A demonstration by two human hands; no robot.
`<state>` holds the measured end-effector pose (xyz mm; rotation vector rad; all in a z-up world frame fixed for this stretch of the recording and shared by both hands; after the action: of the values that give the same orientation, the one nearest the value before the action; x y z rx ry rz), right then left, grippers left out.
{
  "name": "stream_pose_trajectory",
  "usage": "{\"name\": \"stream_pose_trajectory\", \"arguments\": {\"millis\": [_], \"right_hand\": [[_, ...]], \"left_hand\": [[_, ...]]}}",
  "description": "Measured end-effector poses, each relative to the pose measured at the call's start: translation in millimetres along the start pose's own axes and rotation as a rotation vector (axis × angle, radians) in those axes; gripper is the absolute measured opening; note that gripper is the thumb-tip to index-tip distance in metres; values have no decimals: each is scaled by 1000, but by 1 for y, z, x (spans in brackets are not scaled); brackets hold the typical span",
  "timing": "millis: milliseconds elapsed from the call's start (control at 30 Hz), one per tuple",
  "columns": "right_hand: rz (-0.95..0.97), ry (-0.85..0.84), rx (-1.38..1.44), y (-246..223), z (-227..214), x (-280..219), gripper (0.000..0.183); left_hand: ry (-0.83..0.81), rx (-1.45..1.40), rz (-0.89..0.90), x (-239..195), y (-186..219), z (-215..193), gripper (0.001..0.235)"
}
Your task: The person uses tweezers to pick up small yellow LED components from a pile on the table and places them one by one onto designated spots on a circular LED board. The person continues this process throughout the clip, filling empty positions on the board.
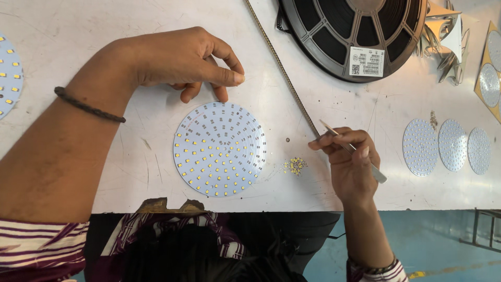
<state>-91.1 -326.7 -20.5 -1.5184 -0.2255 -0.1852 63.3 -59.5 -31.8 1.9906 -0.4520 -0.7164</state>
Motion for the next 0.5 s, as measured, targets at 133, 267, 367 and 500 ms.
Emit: {"name": "stream_pose_trajectory", "arguments": {"millis": [133, 267, 367, 500], "right_hand": [[66, 186, 62, 15, -12, -23, 35], [15, 321, 153, 15, -20, -41, 28], [7, 432, 174, 15, -25, -48, 31], [-9, 426, 198, 12, -18, -47, 32]], "left_hand": [[-23, -34, 4, 3, -4, 2, 48], [-37, -58, 39, 5, -7, 3, 48], [-55, -70, 25, 6, -9, 2, 49], [-63, -90, 40, 5, -9, 0, 51]]}}
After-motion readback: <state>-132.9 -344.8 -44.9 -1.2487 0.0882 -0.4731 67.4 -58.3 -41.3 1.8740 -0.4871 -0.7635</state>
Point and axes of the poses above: each hand's wrist, its own x-axis towards the middle knuckle, its own z-axis out of the palm, y = z × x, the point moved 9 cm from there along x, towards the middle knuckle, and after that the axes turned 5 degrees about y, right-handed, at the moved point
